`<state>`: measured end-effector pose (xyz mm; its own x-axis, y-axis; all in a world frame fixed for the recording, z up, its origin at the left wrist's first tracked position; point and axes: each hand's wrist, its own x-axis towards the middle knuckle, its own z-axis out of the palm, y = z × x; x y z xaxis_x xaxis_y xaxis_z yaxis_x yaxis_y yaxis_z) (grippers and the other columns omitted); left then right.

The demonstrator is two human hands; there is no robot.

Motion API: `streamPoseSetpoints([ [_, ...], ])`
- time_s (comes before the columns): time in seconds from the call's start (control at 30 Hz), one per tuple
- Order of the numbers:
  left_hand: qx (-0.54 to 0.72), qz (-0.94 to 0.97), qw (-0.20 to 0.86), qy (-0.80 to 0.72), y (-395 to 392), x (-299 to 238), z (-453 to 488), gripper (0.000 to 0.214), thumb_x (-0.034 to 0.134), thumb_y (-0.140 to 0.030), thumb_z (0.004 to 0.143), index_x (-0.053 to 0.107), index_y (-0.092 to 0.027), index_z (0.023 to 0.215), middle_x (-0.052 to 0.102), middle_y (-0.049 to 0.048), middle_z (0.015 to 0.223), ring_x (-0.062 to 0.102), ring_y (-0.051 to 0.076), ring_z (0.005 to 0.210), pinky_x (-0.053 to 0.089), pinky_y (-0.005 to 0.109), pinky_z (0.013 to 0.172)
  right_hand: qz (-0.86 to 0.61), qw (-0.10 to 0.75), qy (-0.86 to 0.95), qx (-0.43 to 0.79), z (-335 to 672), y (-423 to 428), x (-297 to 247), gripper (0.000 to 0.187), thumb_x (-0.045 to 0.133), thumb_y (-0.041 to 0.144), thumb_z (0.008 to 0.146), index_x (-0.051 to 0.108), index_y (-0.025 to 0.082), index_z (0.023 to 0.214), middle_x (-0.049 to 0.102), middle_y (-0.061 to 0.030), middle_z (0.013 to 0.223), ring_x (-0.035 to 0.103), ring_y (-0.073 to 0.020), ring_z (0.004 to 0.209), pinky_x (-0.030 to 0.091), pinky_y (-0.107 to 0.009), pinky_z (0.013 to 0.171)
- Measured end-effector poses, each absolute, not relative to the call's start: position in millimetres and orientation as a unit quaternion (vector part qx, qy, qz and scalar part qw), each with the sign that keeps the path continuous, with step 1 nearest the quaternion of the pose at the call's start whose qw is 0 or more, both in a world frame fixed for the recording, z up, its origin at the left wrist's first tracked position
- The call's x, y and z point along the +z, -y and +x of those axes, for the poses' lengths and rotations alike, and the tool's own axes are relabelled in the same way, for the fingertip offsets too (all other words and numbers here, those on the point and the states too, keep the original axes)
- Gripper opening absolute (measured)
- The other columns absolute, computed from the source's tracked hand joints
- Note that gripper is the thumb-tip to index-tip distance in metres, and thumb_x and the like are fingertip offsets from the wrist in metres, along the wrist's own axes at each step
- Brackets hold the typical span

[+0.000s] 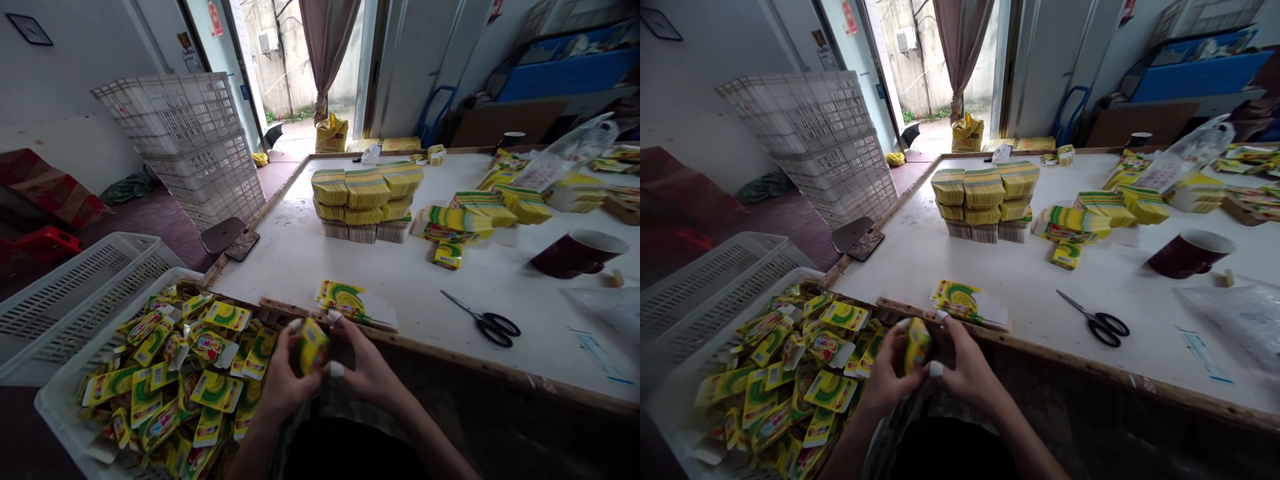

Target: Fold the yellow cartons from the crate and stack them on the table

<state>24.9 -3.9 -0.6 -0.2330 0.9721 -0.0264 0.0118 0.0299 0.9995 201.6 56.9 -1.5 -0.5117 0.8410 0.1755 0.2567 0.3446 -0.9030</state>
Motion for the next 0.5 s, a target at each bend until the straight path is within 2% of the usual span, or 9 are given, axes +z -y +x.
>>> streamPoseSetpoints([
  [0.1, 0.792, 0.152, 0.402, -0.434, 1, -2, 6, 0.063, 0.063, -0.055, 0.074, 0.048, -0.019, 0.123, 0.063, 0.0103, 0.113, 0.065, 0.02, 0.096, 0.055, 0.027, 0.077, -0.493, 0.335, 0.746, 0.297, 212, -82, -5, 0.055, 0.058, 0.025, 0.08, 0.041, 0.013, 0.13, 0.057, -0.0173, 0.125, 0.053, -0.0306, 0.114, 0.043, -0.046, 0.097],
  [0.17, 0.843, 0.003, 0.408, -0.35, -1, -4, -6, 0.069, 0.046, -0.066, 0.079, 0.048, -0.012, 0.123, 0.062, 0.0158, 0.113, 0.063, 0.023, 0.103, 0.056, 0.032, 0.081, -0.549, 0.305, 0.75, 0.208, 220, -99, -9, 0.047, 0.053, 0.015, 0.078, 0.046, 0.011, 0.124, 0.06, -0.0191, 0.118, 0.053, -0.0338, 0.109, 0.043, -0.05, 0.093],
  [0.27, 0.801, -0.105, 0.494, -0.321, -3, -11, -7, 0.062, 0.039, -0.059, 0.087, 0.047, -0.009, 0.123, 0.063, 0.0174, 0.109, 0.065, 0.024, 0.099, 0.058, 0.037, 0.078, -0.552, 0.282, 0.762, 0.187, 224, -116, -19, 0.042, 0.05, 0.007, 0.073, 0.052, 0.011, 0.115, 0.063, -0.018, 0.108, 0.055, -0.0334, 0.1, 0.043, -0.051, 0.088],
  [0.37, 0.749, -0.105, 0.563, -0.334, -4, -18, 10, 0.047, 0.038, -0.049, 0.092, 0.054, -0.011, 0.114, 0.066, 0.0138, 0.098, 0.068, 0.02, 0.086, 0.059, 0.033, 0.071, -0.546, 0.297, 0.757, 0.2, 223, -121, -25, 0.041, 0.051, 0.008, 0.072, 0.05, 0.015, 0.113, 0.062, -0.014, 0.102, 0.055, -0.0302, 0.096, 0.045, -0.047, 0.085],
  [0.43, 0.729, -0.073, 0.582, -0.352, -5, -22, 25, 0.042, 0.042, -0.049, 0.091, 0.058, -0.013, 0.107, 0.067, 0.0104, 0.091, 0.068, 0.017, 0.079, 0.057, 0.028, 0.069, -0.552, 0.311, 0.746, 0.206, 223, -119, -24, 0.044, 0.051, 0.011, 0.074, 0.044, 0.016, 0.117, 0.06, -0.0112, 0.099, 0.057, -0.0276, 0.091, 0.047, -0.043, 0.079],
  [0.5, 0.718, -0.016, 0.592, -0.366, -6, -22, 38, 0.044, 0.05, -0.052, 0.086, 0.06, -0.014, 0.105, 0.067, 0.0094, 0.094, 0.067, 0.016, 0.084, 0.055, 0.027, 0.073, -0.551, 0.339, 0.727, 0.229, 223, -113, -20, 0.046, 0.05, 0.015, 0.077, 0.037, 0.018, 0.12, 0.058, -0.0074, 0.093, 0.058, -0.0235, 0.082, 0.049, -0.039, 0.074],
])
